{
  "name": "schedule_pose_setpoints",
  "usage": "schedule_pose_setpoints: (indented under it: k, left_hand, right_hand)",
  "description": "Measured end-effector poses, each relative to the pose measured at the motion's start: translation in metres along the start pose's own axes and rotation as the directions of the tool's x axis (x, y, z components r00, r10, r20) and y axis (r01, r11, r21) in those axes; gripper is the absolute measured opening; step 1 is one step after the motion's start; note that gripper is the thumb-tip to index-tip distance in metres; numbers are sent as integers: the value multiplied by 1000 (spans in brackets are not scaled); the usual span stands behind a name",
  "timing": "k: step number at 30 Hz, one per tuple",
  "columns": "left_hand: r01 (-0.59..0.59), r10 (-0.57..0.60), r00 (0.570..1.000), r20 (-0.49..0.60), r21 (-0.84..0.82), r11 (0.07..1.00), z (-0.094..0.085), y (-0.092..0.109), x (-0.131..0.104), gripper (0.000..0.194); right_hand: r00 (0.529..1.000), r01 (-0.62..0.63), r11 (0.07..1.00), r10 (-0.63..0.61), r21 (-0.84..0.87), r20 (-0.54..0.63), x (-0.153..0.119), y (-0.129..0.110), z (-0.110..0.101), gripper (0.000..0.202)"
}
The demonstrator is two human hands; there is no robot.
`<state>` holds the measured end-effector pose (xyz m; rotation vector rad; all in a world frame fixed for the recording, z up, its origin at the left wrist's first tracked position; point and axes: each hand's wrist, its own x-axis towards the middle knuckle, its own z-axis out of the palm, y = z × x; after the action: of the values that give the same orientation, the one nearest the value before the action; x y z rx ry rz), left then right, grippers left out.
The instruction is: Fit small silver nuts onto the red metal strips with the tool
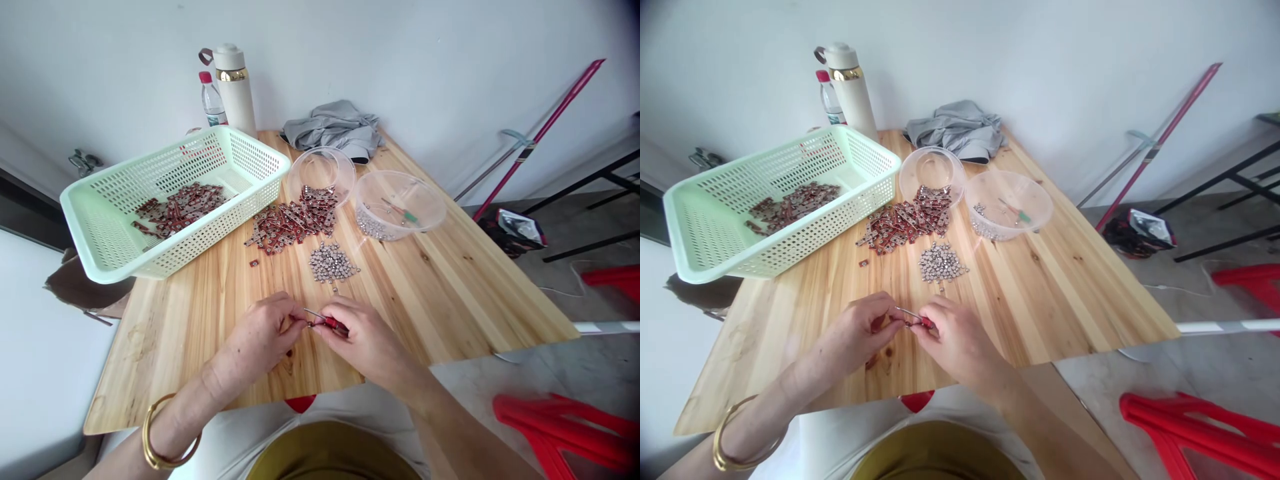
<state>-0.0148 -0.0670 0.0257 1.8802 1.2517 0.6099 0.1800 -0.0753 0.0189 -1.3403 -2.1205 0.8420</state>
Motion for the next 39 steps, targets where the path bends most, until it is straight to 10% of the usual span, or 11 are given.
schedule_pose_setpoints:
  k: [12, 18, 39]
  left_hand:
    - [-34, 36, 999, -31, 65, 997, 6, -6, -2, 12]
    - [81, -76, 985, -154, 27, 996, 7, -9, -3, 10]
    - [49, -35, 964, -263, 46, 998, 11, -20, -1, 12]
  right_hand:
    - [998, 51, 999, -51, -1, 37, 5, -2, -3, 20]
    - [961, -61, 970, -7, -237, -275, 17, 32, -24, 12]
    - [960, -121, 944, 33, -307, -278, 26, 46, -20, 10]
